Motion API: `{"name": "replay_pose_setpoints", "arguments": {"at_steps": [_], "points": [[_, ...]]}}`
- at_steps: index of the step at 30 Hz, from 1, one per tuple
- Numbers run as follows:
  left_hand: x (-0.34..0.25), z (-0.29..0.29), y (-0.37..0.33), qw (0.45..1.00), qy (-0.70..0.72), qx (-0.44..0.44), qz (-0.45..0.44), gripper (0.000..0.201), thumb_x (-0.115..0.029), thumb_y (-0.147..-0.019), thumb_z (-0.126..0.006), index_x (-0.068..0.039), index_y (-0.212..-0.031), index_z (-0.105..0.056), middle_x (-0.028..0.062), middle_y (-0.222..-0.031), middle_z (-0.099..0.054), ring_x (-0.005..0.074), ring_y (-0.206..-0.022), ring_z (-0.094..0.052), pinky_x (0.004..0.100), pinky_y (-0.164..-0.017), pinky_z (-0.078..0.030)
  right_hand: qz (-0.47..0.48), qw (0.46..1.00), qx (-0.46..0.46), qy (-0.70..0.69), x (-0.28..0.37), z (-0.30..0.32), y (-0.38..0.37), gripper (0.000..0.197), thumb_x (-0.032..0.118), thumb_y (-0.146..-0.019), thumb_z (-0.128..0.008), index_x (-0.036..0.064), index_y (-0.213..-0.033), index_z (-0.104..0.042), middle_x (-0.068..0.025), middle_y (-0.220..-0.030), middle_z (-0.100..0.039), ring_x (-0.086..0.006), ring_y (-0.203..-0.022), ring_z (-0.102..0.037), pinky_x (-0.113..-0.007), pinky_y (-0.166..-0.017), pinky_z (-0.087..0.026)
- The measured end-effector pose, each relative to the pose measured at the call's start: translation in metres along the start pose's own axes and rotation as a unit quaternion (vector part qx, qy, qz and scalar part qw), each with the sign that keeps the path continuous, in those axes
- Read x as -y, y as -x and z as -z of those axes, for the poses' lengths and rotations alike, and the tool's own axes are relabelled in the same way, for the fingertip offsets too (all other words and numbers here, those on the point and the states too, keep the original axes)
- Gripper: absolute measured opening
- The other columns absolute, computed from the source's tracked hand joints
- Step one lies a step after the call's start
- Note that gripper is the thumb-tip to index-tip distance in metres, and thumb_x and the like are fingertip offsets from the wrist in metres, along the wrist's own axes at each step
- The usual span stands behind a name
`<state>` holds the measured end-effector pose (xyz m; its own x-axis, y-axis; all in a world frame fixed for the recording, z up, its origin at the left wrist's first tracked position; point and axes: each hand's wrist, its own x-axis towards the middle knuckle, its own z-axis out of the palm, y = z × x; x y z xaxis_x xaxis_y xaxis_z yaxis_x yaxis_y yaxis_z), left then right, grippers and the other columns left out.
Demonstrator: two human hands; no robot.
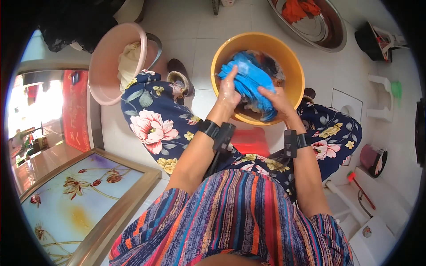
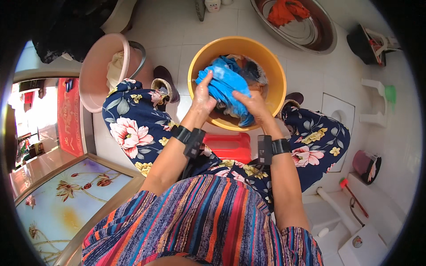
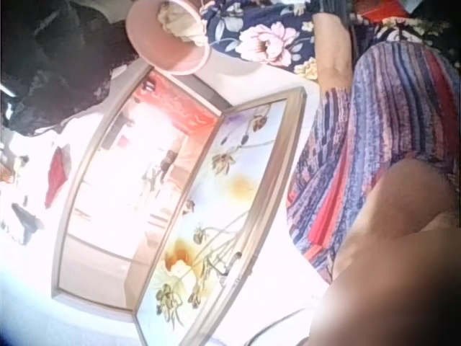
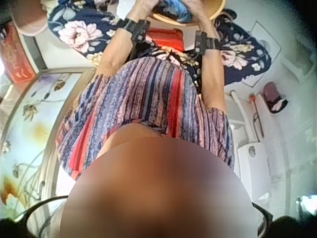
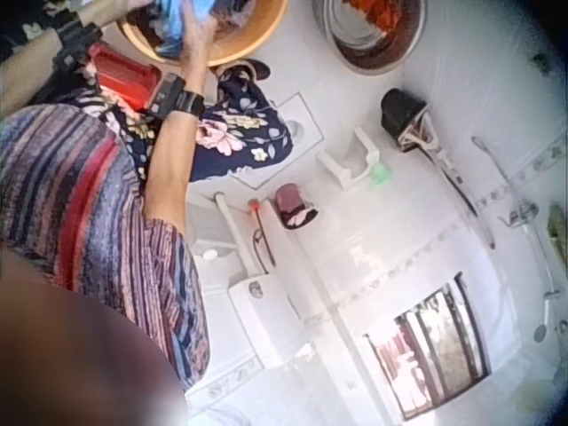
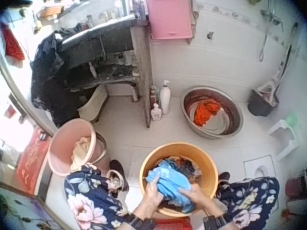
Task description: Hand washing clothes in a bucket using soap and scrubbing by hand.
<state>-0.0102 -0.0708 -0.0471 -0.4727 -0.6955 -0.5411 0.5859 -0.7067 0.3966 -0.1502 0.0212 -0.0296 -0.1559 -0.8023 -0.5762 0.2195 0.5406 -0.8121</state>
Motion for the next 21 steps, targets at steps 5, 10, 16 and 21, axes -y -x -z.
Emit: {"name": "replay_pose_setpoints", "arguments": {"at_steps": [5, 10, 16, 21], "points": [[0.015, 0.012, -0.011, 0.998, 0.032, 0.009, 0.048, 0.035, -0.007, -0.082, -0.055, 0.002, -0.115, -0.047, 0.0147, -0.11, -0.056, 0.0293, -0.102, -0.055, 0.0444, -0.09, -0.044, 0.123, 0.965, -0.136, -0.185, -0.01, 0.028, -0.026, 0.025, 0.012, -0.084, -0.055, -0.0025, -0.104, -0.058, -0.0061, -0.093, -0.061, -0.015, -0.083, -0.057, -0.028, -0.073, -0.046], [0.045, 0.006, -0.007, 0.995, 0.07, 0.053, 0.045, 0.04, -0.038, -0.092, -0.043, -0.007, -0.115, -0.05, 0.0054, -0.112, -0.057, 0.0199, -0.102, -0.055, 0.0345, -0.095, -0.041, 0.289, 0.873, -0.178, 0.349, -0.023, -0.005, -0.054, 0.027, 0.012, -0.073, -0.051, 0.0015, -0.097, -0.057, -0.0214, -0.098, -0.058, -0.0362, -0.09, -0.056, -0.04, -0.079, -0.045], [0.006, 0.017, 0.001, 0.977, -0.008, 0.076, 0.197, 0.033, -0.041, -0.084, -0.056, -0.01, -0.094, -0.057, 0.0051, -0.085, -0.061, 0.0172, -0.078, -0.059, 0.0325, -0.071, -0.05, 0.303, 0.892, -0.124, 0.311, -0.001, -0.09, 0.011, 0.03, 0.031, -0.073, -0.056, 0.0026, -0.081, -0.061, -0.0219, -0.083, -0.061, -0.0386, -0.078, -0.059, -0.045, -0.069, -0.047], [0.051, 0.026, -0.013, 0.989, 0.115, 0.028, 0.083, 0.02, -0.03, -0.085, -0.054, -0.01, -0.088, -0.057, 0.0069, -0.087, -0.062, 0.0187, -0.078, -0.06, 0.0338, -0.07, -0.051, 0.195, 0.837, -0.227, 0.458, 0.011, -0.07, -0.025, 0.034, 0.034, -0.078, -0.051, 0.004, -0.069, -0.065, -0.0224, -0.065, -0.06, -0.0402, -0.064, -0.06, -0.047, -0.062, -0.049]]}}
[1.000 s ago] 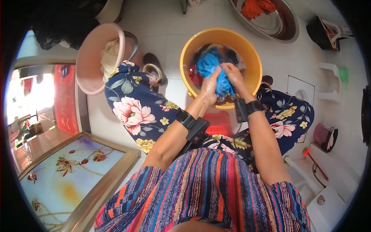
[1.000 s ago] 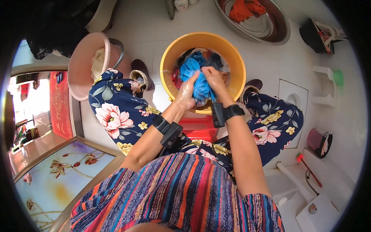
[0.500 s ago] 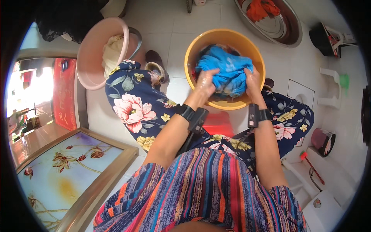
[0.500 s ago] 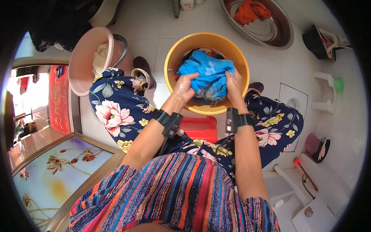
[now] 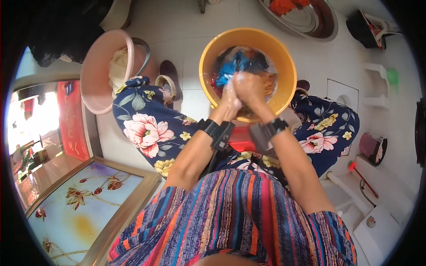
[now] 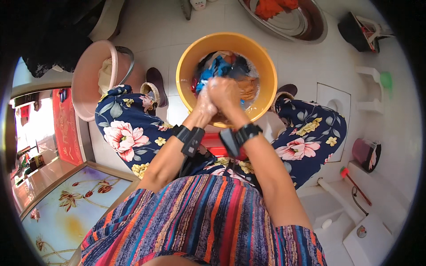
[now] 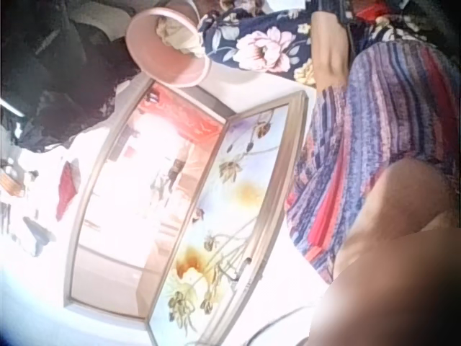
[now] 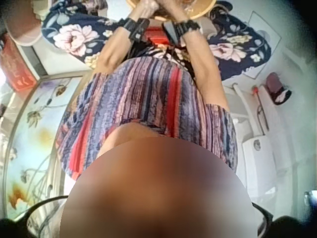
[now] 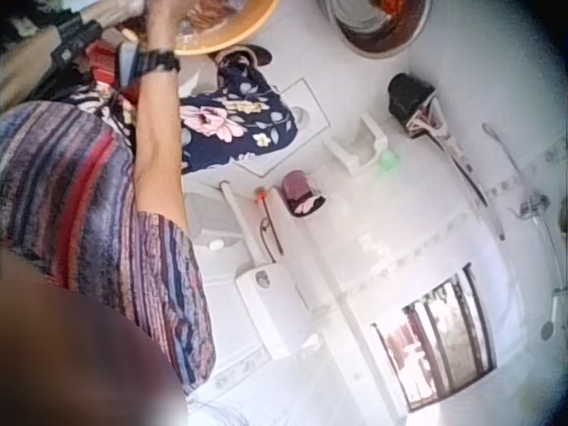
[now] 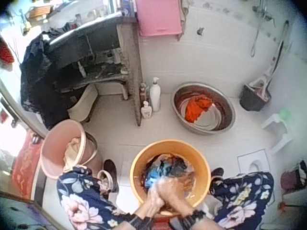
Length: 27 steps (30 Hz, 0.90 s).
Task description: Hand washing clothes in a bucket using soap and scrubbing by hand.
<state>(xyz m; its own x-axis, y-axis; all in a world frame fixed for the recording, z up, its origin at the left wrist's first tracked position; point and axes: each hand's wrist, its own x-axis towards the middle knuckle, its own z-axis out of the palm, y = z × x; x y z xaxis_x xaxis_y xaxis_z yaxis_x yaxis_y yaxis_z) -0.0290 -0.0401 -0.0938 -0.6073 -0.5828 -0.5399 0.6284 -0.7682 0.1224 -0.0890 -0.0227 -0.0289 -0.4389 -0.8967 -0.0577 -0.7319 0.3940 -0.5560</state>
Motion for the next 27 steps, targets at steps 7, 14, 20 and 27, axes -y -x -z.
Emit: {"name": "replay_pose_setpoints", "arguments": {"at_steps": [7, 14, 20, 27], "points": [[0.017, 0.009, -0.003, 0.993, -0.089, -0.067, 0.04, 0.023, -0.02, -0.088, -0.043, -0.003, -0.095, -0.057, 0.0124, -0.095, -0.063, 0.0271, -0.081, -0.063, 0.0411, -0.074, -0.052, -0.021, 0.999, -0.014, 0.042, -0.017, 0.011, 0.0, 0.035, 0.033, -0.079, -0.049, 0.0034, -0.072, -0.066, -0.0236, -0.068, -0.061, -0.0393, -0.064, -0.061, -0.048, -0.063, -0.049], [-0.002, -0.02, 0.016, 0.988, -0.059, -0.063, 0.131, 0.024, -0.031, -0.088, -0.043, -0.012, -0.09, -0.058, 0.0078, -0.08, -0.063, 0.0234, -0.073, -0.062, 0.037, -0.072, -0.051, -0.018, 0.998, -0.062, -0.013, -0.006, 0.007, -0.001, 0.033, 0.028, -0.079, -0.05, 0.002, -0.066, -0.064, -0.0237, -0.067, -0.059, -0.0413, -0.063, -0.059, -0.046, -0.062, -0.048], [-0.026, -0.079, 0.041, 0.994, -0.053, 0.035, 0.09, 0.04, -0.035, -0.091, -0.044, -0.002, -0.111, -0.052, 0.0123, -0.106, -0.06, 0.0259, -0.094, -0.06, 0.0404, -0.087, -0.047, -0.294, 0.519, 0.203, -0.777, -0.061, 0.018, 0.005, 0.065, 0.058, -0.083, -0.044, 0.0025, -0.114, -0.055, -0.0188, -0.111, -0.058, -0.0296, -0.099, -0.058, -0.041, -0.086, -0.046], [-0.053, -0.083, 0.038, 0.994, -0.062, 0.076, 0.042, 0.049, -0.036, -0.093, -0.038, 0.005, -0.119, -0.043, 0.02, -0.119, -0.051, 0.0313, -0.111, -0.05, 0.0452, -0.098, -0.037, -0.136, 0.814, 0.26, -0.501, -0.049, 0.062, 0.011, 0.047, 0.032, -0.081, -0.064, 0.0002, -0.114, -0.052, -0.0061, -0.108, -0.058, -0.0169, -0.098, -0.056, -0.033, -0.084, -0.045]]}}
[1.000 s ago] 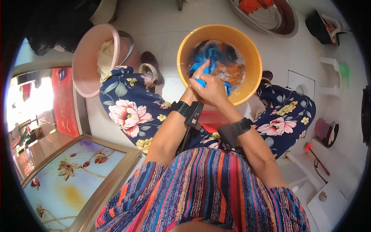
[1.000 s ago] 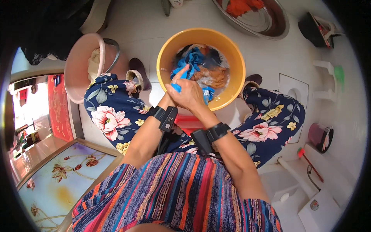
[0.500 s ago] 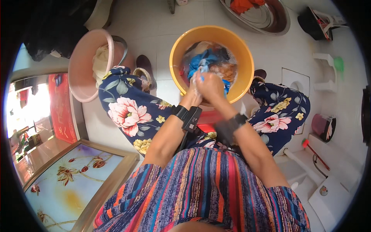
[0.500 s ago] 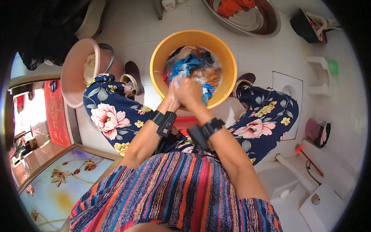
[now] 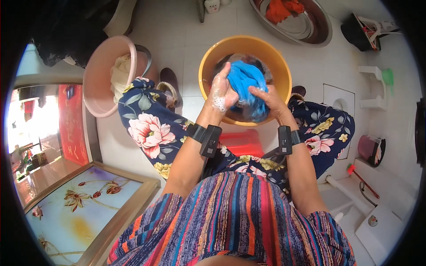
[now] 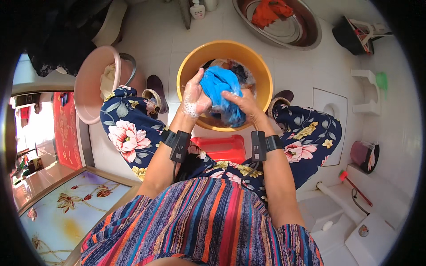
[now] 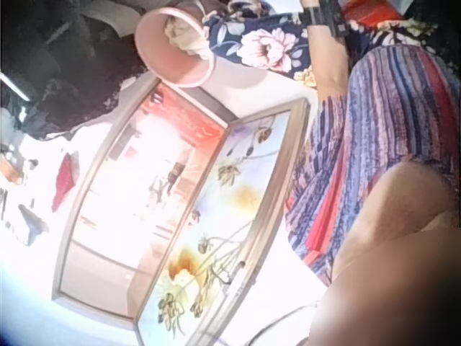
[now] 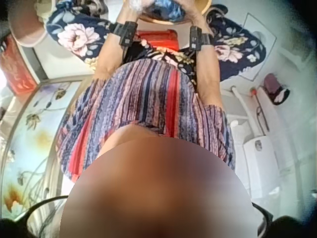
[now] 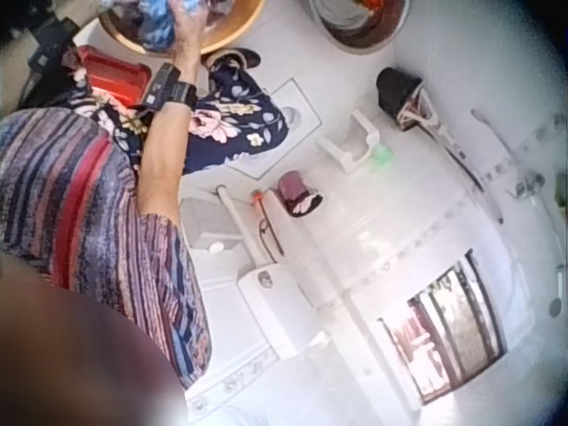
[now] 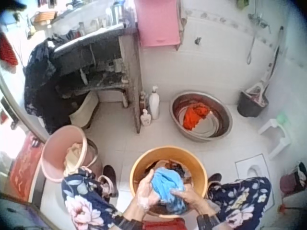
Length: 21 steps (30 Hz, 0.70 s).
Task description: Hand washing clothes in a bucket using soap and scrubbing by hand.
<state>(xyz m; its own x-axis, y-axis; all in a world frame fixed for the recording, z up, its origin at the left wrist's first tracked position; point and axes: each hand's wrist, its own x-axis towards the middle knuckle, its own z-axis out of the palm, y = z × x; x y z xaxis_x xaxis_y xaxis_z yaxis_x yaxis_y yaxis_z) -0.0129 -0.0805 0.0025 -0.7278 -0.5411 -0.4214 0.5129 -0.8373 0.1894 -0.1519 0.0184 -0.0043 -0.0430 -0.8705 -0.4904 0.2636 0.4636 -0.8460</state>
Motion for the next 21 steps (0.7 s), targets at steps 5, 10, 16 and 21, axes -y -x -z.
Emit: {"name": "replay_pose_setpoints", "arguments": {"at_steps": [5, 10, 16, 21], "points": [[-0.008, 0.003, 0.0, 0.999, -0.001, -0.045, 0.014, 0.047, -0.029, -0.092, -0.045, 0.005, -0.123, -0.038, 0.0206, -0.123, -0.048, 0.0318, -0.113, -0.049, 0.0465, -0.097, -0.038, 0.14, 0.954, -0.143, -0.225, 0.007, 0.027, -0.009, 0.022, 0.016, -0.083, -0.06, 0.0016, -0.1, -0.058, -0.0057, -0.094, -0.061, -0.0164, -0.085, -0.058, -0.031, -0.076, -0.047], [0.015, 0.023, -0.011, 1.0, -0.013, -0.021, -0.004, 0.045, -0.021, -0.088, -0.054, 0.005, -0.121, -0.039, 0.0192, -0.122, -0.048, 0.03, -0.11, -0.051, 0.0451, -0.095, -0.041, 0.198, 0.941, -0.268, -0.064, -0.017, 0.043, -0.052, 0.023, 0.011, -0.081, -0.055, -0.0015, -0.1, -0.057, -0.0099, -0.093, -0.062, -0.0216, -0.084, -0.06, -0.035, -0.076, -0.048], [0.031, 0.086, -0.019, 0.951, -0.184, -0.197, -0.153, 0.043, -0.043, -0.088, -0.049, -0.004, -0.105, -0.053, 0.0094, -0.094, -0.059, 0.0219, -0.083, -0.058, 0.0372, -0.077, -0.048, 0.215, 0.871, -0.237, 0.374, -0.01, -0.079, -0.037, 0.028, 0.022, -0.068, -0.054, -0.0061, -0.074, -0.056, -0.0306, -0.072, -0.057, -0.0443, -0.069, -0.057, -0.047, -0.064, -0.046], [0.029, 0.102, -0.007, 0.998, 0.049, 0.025, -0.009, 0.038, -0.043, -0.086, -0.051, -0.006, -0.097, -0.054, 0.0087, -0.089, -0.059, 0.021, -0.083, -0.058, 0.0362, -0.076, -0.049, 0.2, 0.876, -0.19, 0.396, 0.0, -0.105, 0.001, 0.037, 0.036, -0.075, -0.06, -0.0015, -0.072, -0.06, -0.0259, -0.075, -0.059, -0.0413, -0.072, -0.058, -0.046, -0.065, -0.047]]}}
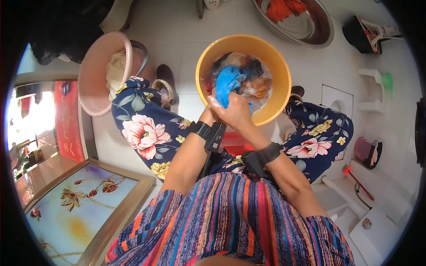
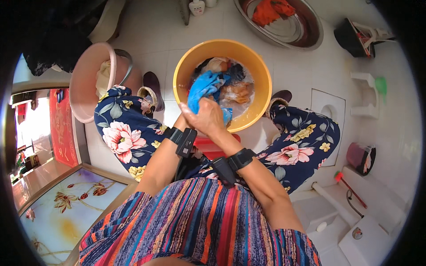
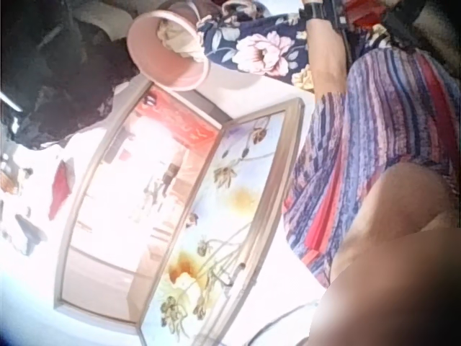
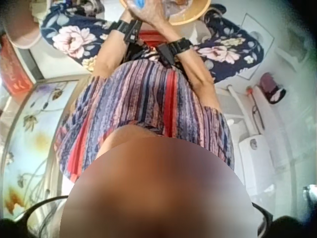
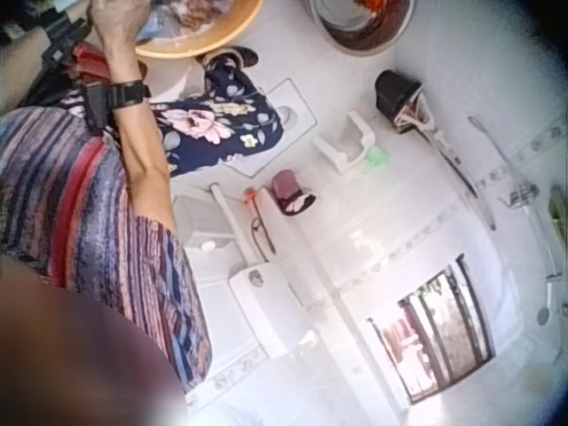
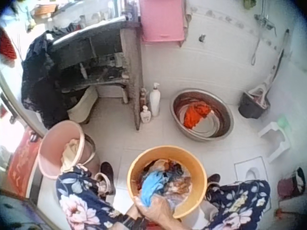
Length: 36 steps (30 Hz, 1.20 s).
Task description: Hand washing clothes in a bucket using soap and scrubbing by hand.
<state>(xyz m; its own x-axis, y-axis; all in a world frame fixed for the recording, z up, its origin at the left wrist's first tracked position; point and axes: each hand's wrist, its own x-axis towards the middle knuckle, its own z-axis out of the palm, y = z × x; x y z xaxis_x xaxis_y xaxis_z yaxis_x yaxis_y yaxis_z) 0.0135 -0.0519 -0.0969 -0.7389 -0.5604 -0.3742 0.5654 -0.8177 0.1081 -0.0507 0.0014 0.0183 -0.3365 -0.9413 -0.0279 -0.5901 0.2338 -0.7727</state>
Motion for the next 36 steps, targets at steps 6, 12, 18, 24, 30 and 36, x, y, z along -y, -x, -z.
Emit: {"name": "replay_pose_setpoints", "arguments": {"at_steps": [6, 12, 18, 24, 30, 36], "points": [[0.038, -0.026, -0.019, 0.992, -0.042, -0.114, 0.047, 0.019, -0.018, -0.086, -0.046, -0.005, -0.095, -0.055, 0.0076, -0.088, -0.061, 0.0219, -0.08, -0.061, 0.0362, -0.075, -0.051, -0.129, 0.967, -0.05, 0.215, -0.067, 0.005, -0.061, 0.052, 0.047, -0.081, -0.047, -0.0007, -0.068, -0.065, -0.0253, -0.07, -0.06, -0.0404, -0.065, -0.06, -0.046, -0.059, -0.05], [0.041, -0.012, -0.005, 0.993, 0.054, -0.096, 0.049, 0.024, -0.024, -0.088, -0.047, -0.005, -0.098, -0.055, 0.0097, -0.092, -0.062, 0.0214, -0.083, -0.062, 0.037, -0.078, -0.051, -0.04, 0.976, 0.024, 0.212, -0.035, 0.002, -0.027, 0.05, 0.044, -0.081, -0.047, -0.001, -0.068, -0.065, -0.0263, -0.067, -0.059, -0.0407, -0.064, -0.06, -0.047, -0.065, -0.049], [0.035, 0.01, -0.021, 0.991, -0.039, -0.124, 0.016, 0.032, -0.034, -0.089, -0.047, -0.006, -0.102, -0.055, 0.0126, -0.097, -0.062, 0.0244, -0.086, -0.062, 0.0375, -0.08, -0.05, -0.035, 0.982, -0.088, 0.166, -0.058, -0.013, -0.028, 0.054, 0.047, -0.079, -0.051, -0.0044, -0.065, -0.062, -0.0287, -0.065, -0.056, -0.0451, -0.063, -0.057, -0.05, -0.062, -0.046], [0.029, -0.073, -0.013, 0.984, -0.104, -0.137, 0.043, 0.038, -0.037, -0.09, -0.049, -0.002, -0.104, -0.054, 0.0077, -0.098, -0.06, 0.0179, -0.086, -0.059, 0.0361, -0.076, -0.05, -0.289, 0.877, 0.055, -0.379, -0.139, 0.012, -0.04, 0.045, 0.042, -0.085, -0.051, -0.0009, -0.096, -0.061, -0.0142, -0.09, -0.065, -0.0258, -0.083, -0.063, -0.039, -0.073, -0.051], [-0.024, -0.073, -0.011, 0.989, -0.102, -0.08, -0.065, 0.038, -0.035, -0.092, -0.044, 0.0, -0.106, -0.052, 0.0118, -0.099, -0.059, 0.0212, -0.091, -0.059, 0.036, -0.086, -0.048, -0.249, 0.727, 0.151, -0.621, -0.083, 0.047, -0.006, 0.046, 0.03, -0.085, -0.057, 0.0015, -0.12, -0.046, -0.0108, -0.111, -0.057, -0.022, -0.099, -0.058, -0.038, -0.088, -0.046], [-0.014, -0.06, -0.016, 0.994, -0.032, -0.061, -0.089, 0.029, -0.025, -0.093, -0.044, 0.0, -0.106, -0.048, 0.0162, -0.105, -0.057, 0.0247, -0.098, -0.057, 0.0372, -0.087, -0.048, -0.198, 0.773, -0.011, -0.602, -0.11, 0.056, -0.036, 0.03, 0.018, -0.083, -0.06, 0.0011, -0.108, -0.055, -0.008, -0.101, -0.061, -0.0187, -0.092, -0.059, -0.033, -0.084, -0.047]]}}
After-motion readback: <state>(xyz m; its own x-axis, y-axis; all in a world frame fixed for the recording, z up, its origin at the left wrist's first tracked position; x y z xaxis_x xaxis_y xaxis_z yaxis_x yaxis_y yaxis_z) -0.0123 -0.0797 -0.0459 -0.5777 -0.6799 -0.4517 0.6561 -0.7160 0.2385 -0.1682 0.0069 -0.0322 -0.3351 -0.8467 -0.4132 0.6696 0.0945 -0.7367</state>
